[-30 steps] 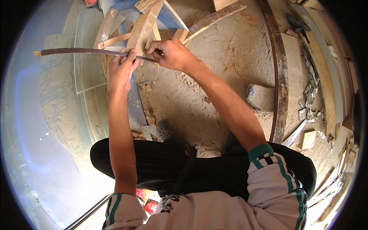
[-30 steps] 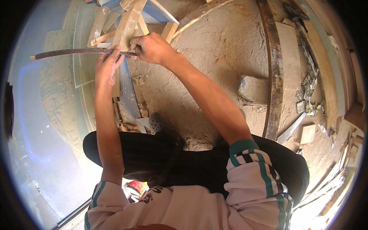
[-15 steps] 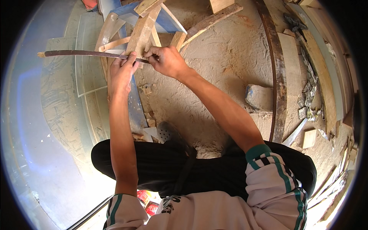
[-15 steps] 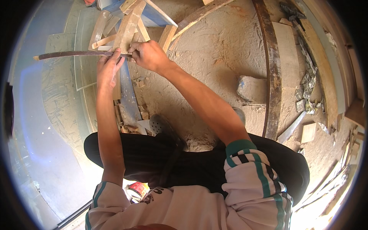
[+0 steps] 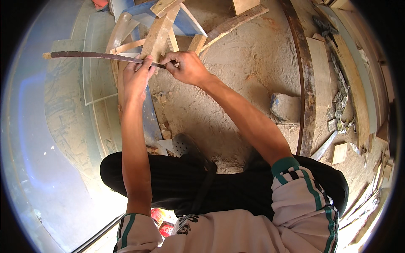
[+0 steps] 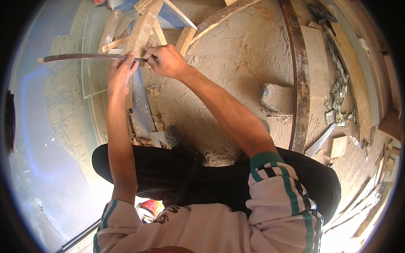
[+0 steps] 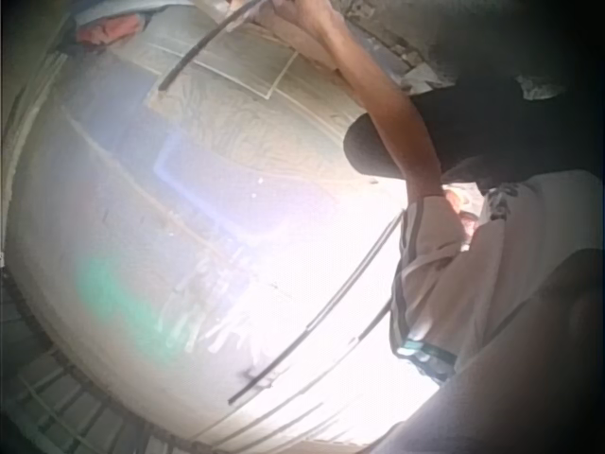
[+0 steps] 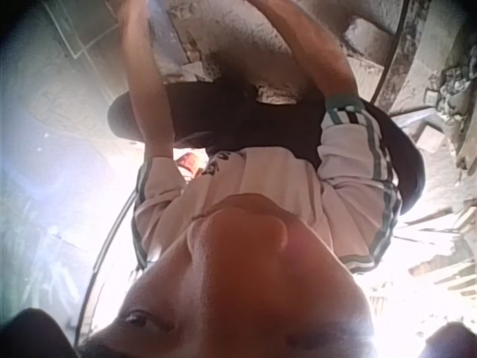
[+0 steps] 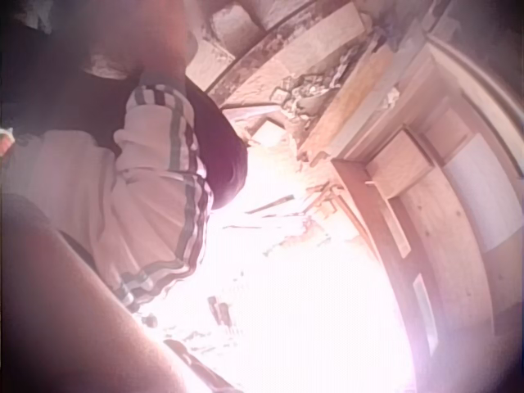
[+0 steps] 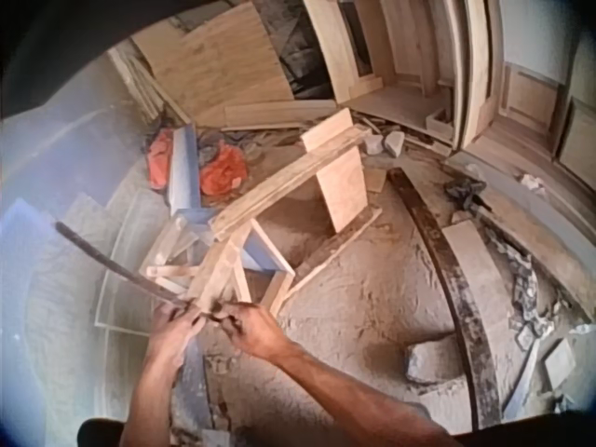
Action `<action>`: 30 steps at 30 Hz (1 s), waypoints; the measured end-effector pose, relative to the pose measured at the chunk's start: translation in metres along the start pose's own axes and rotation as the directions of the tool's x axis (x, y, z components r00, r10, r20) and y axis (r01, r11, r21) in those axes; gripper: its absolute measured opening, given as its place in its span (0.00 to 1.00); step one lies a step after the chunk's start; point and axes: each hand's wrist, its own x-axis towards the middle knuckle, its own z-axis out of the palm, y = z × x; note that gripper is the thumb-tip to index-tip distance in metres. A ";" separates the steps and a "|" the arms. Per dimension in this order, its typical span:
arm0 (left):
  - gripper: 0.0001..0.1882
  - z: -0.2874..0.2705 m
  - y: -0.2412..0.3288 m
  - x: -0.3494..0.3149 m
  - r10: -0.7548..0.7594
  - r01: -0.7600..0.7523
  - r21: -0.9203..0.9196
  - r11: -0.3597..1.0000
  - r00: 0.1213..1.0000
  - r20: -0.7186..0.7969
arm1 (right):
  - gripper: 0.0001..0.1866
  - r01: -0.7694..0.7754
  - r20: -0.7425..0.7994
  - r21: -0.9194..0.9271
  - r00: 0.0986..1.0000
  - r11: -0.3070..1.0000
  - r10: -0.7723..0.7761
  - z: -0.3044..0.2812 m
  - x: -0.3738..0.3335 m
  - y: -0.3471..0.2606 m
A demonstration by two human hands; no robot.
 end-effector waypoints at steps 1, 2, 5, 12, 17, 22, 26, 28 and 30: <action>0.26 0.000 -0.001 0.001 -0.003 0.003 0.002 1.000 1.000 0.000 | 0.07 0.004 -0.002 0.009 1.000 1.000 -0.004 -0.001 0.000 0.000; 0.26 -0.001 -0.001 0.002 -0.005 0.005 0.004 1.000 1.000 0.000 | 0.07 0.009 0.013 -0.001 1.000 1.000 -0.009 -0.002 0.001 0.000; 0.26 -0.004 -0.001 0.003 -0.019 0.019 0.000 1.000 1.000 0.005 | 0.08 -0.020 0.059 -0.018 0.998 1.000 0.021 -0.006 0.004 -0.005; 0.25 -0.002 -0.002 0.005 -0.012 0.012 0.009 1.000 1.000 -0.004 | 0.08 -0.100 -0.039 0.002 0.994 0.995 0.100 0.005 0.004 -0.004; 0.25 -0.002 -0.003 0.002 -0.006 0.006 -0.002 1.000 1.000 -0.003 | 0.08 -0.111 -0.004 0.027 0.994 0.993 0.112 0.002 0.002 -0.008; 0.24 -0.003 -0.002 -0.002 0.000 -0.001 -0.030 1.000 1.000 -0.020 | 0.07 -0.069 0.156 0.015 0.985 0.997 0.066 -0.017 -0.005 0.002; 0.23 -0.020 -0.003 -0.009 -0.029 0.027 -0.029 0.999 0.995 -0.100 | 0.07 -0.104 0.032 0.019 0.994 0.994 0.103 -0.029 -0.013 0.013; 0.22 -0.044 0.001 -0.017 -0.019 0.013 -0.117 0.993 0.998 -0.053 | 0.07 -0.157 -0.051 0.170 0.985 0.973 0.168 -0.039 -0.010 0.013; 0.22 -0.060 0.008 -0.030 0.014 -0.015 -0.139 0.990 1.000 -0.010 | 0.07 -0.176 -0.104 0.310 0.971 0.934 0.217 -0.042 -0.006 0.011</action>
